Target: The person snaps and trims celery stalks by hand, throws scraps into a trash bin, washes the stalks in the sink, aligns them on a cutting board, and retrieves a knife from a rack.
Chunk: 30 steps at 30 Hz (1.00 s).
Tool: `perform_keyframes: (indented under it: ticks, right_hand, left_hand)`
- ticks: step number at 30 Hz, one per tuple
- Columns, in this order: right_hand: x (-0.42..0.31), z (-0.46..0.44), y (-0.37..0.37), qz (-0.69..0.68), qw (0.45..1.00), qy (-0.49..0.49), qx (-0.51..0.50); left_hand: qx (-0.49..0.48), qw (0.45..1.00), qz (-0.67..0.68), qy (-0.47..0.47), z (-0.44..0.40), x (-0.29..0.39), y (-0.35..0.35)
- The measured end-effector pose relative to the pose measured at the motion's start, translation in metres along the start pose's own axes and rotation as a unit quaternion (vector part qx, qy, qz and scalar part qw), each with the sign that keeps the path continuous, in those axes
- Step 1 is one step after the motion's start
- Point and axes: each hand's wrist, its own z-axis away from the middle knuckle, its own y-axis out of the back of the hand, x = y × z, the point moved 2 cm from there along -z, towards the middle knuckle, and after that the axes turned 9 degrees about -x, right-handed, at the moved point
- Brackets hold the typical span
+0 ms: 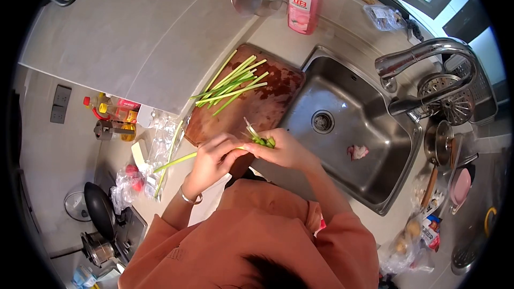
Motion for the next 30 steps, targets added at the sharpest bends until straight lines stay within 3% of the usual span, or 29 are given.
perform_keyframes:
  ticks: [2,6,9,12,16,19,22,25,26,30]
  right_hand:
    - [-0.005,0.001,-0.004,0.033,0.998,0.061,0.002]
    - [-0.019,0.007,-0.014,0.068,0.995,0.071,-0.015]
    - [-0.011,0.006,-0.024,-0.145,0.985,0.068,-0.060]
    - [-0.005,0.002,-0.040,-0.305,0.936,0.161,-0.067]
    - [-0.015,-0.002,-0.048,-0.308,0.934,0.182,-0.015]
    - [-0.016,-0.002,-0.043,-0.248,0.954,0.163,-0.036]
    - [-0.012,-0.003,-0.038,-0.143,0.987,0.067,-0.006]
    - [0.011,-0.010,-0.030,-0.051,0.993,0.072,0.081]
    - [0.024,-0.011,-0.022,-0.083,0.993,0.019,0.082]
    - [0.069,-0.008,0.006,-0.267,0.957,0.001,0.115]
  left_hand:
    - [0.027,0.999,0.026,-0.013,0.003,-0.002,0.001]
    - [0.050,0.997,0.040,-0.034,0.011,0.005,0.008]
    - [0.109,0.991,0.064,-0.034,0.016,0.012,0.008]
    - [0.168,0.972,0.163,0.011,0.023,0.018,-0.003]
    - [0.231,0.952,0.191,0.063,0.027,0.022,-0.006]
    - [0.268,0.941,0.204,0.035,0.023,0.027,-0.003]
    - [0.307,0.917,0.256,0.014,0.025,0.022,0.003]
    - [0.386,0.857,0.341,-0.011,0.026,0.022,0.022]
    - [0.407,0.833,0.375,-0.022,0.027,0.020,0.029]
    - [0.436,0.787,0.436,-0.019,0.029,0.010,0.054]
